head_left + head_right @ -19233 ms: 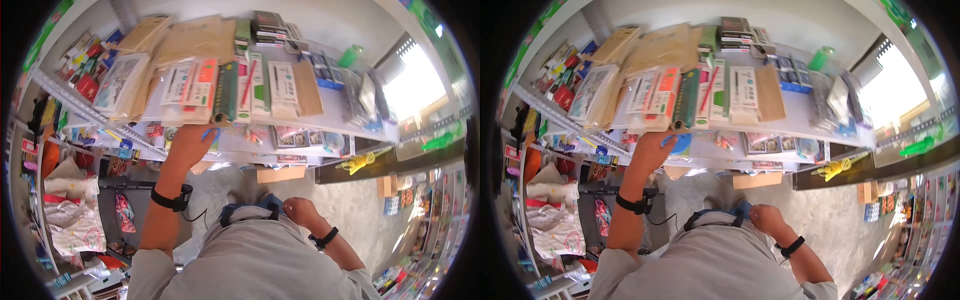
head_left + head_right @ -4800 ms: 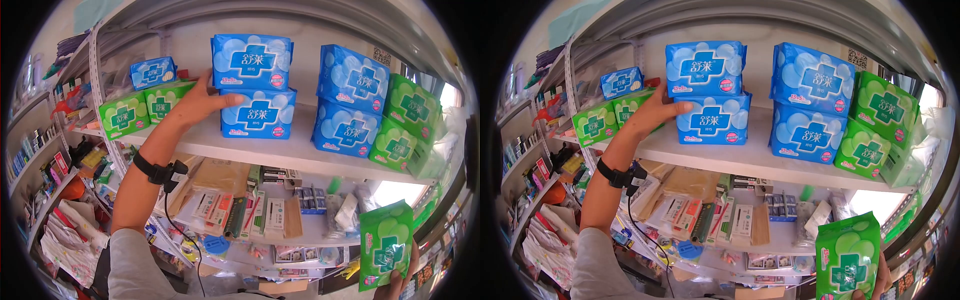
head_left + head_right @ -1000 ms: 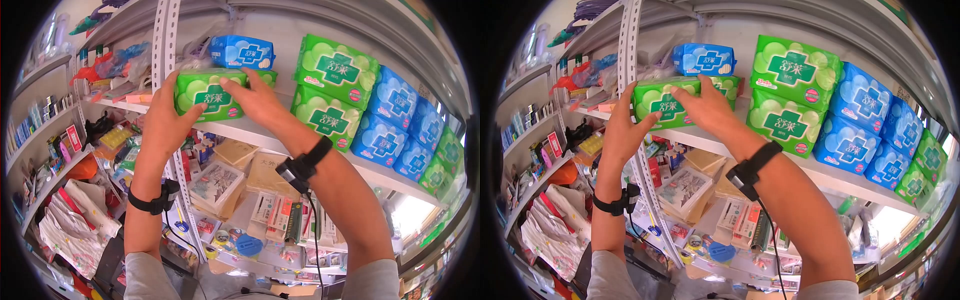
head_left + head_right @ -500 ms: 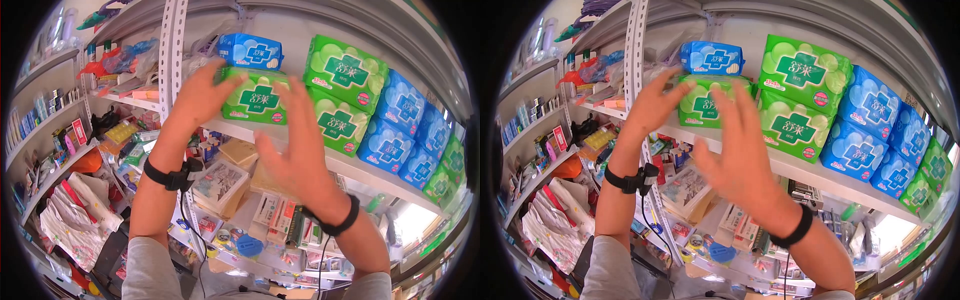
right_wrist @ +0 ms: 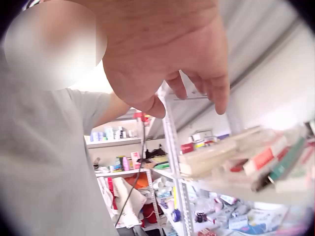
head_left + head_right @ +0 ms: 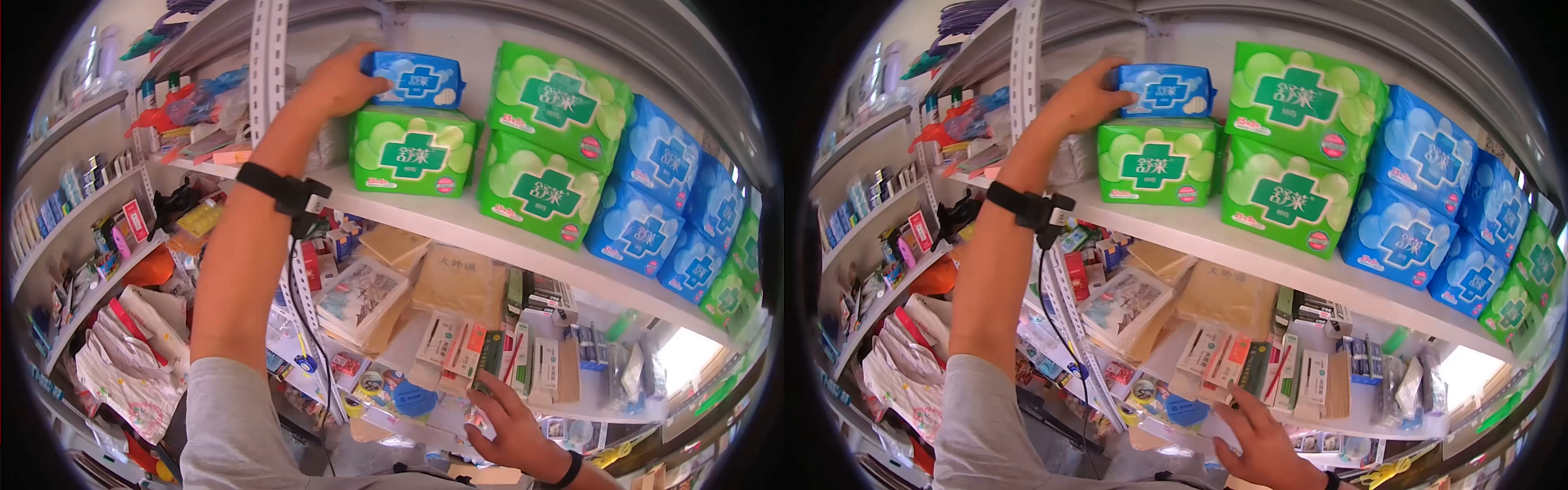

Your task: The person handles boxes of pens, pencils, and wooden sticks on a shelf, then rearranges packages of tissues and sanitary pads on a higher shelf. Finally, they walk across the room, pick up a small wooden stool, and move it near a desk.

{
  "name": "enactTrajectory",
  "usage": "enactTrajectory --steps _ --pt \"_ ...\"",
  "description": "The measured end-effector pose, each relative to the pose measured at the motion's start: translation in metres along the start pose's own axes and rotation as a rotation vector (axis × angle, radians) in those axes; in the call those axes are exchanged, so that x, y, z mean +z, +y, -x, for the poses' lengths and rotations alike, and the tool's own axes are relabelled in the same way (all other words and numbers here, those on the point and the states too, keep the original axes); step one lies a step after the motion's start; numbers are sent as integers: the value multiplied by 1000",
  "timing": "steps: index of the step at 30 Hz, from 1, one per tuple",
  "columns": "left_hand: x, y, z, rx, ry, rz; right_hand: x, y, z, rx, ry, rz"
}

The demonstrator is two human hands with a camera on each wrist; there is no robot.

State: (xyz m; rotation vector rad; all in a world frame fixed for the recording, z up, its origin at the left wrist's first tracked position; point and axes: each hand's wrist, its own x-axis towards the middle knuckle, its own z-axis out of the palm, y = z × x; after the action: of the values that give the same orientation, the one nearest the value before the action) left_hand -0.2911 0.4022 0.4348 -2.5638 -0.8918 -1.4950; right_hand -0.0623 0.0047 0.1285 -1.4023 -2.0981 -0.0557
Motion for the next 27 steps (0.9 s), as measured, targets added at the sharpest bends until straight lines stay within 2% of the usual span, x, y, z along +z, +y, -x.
enactTrajectory --steps 2,3,4,5,6,7,8,9,11,12,13,14,15,17,19,21,24,27 --pt "6 -30 -6 48 -32 171 14 12 40 181 11 -1" --pt "-2 -21 6 5 73 22 25 20 63 279 12 -6" --pt "-9 1 28 55 273 13 36 27 88 388 13 -10" --pt "-11 11 44 117 378 129 47 31 116 472 0 -15" --pt "-25 34 72 93 333 213 62 34 144 563 -8 -24" --pt "-22 82 112 25 398 343 79 35 173 662 -13 -37" --pt "-22 89 157 220 314 35 98 38 207 800 -50 -57" --pt "-16 99 200 300 161 220 117 36 244 944 -90 -87" --pt "25 103 275 325 -415 777 140 29 311 1168 -296 -154" --pt "65 110 308 201 -695 959 147 21 337 1296 -386 -120" --pt "112 132 345 48 -791 1013 152 9 363 1411 -488 -87" --pt "156 134 388 -320 -1117 1028 153 -4 390 1497 -477 -86" --pt "197 151 434 -322 -1170 905 149 -16 417 1570 -463 -76" --pt "257 128 564 -23 -1303 690 134 -39 465 1789 -382 -99" --pt "271 111 644 -58 -1534 581 128 -62 516 1933 -221 -51" --pt "276 61 726 212 -1570 415 104 -82 533 2151 -47 -185" --pt "275 -4 781 -370 -2070 322 115 -110 581 2161 4 -83" --pt "268 -32 772 -947 -1928 148 178 -130 648 2135 -5 -232"
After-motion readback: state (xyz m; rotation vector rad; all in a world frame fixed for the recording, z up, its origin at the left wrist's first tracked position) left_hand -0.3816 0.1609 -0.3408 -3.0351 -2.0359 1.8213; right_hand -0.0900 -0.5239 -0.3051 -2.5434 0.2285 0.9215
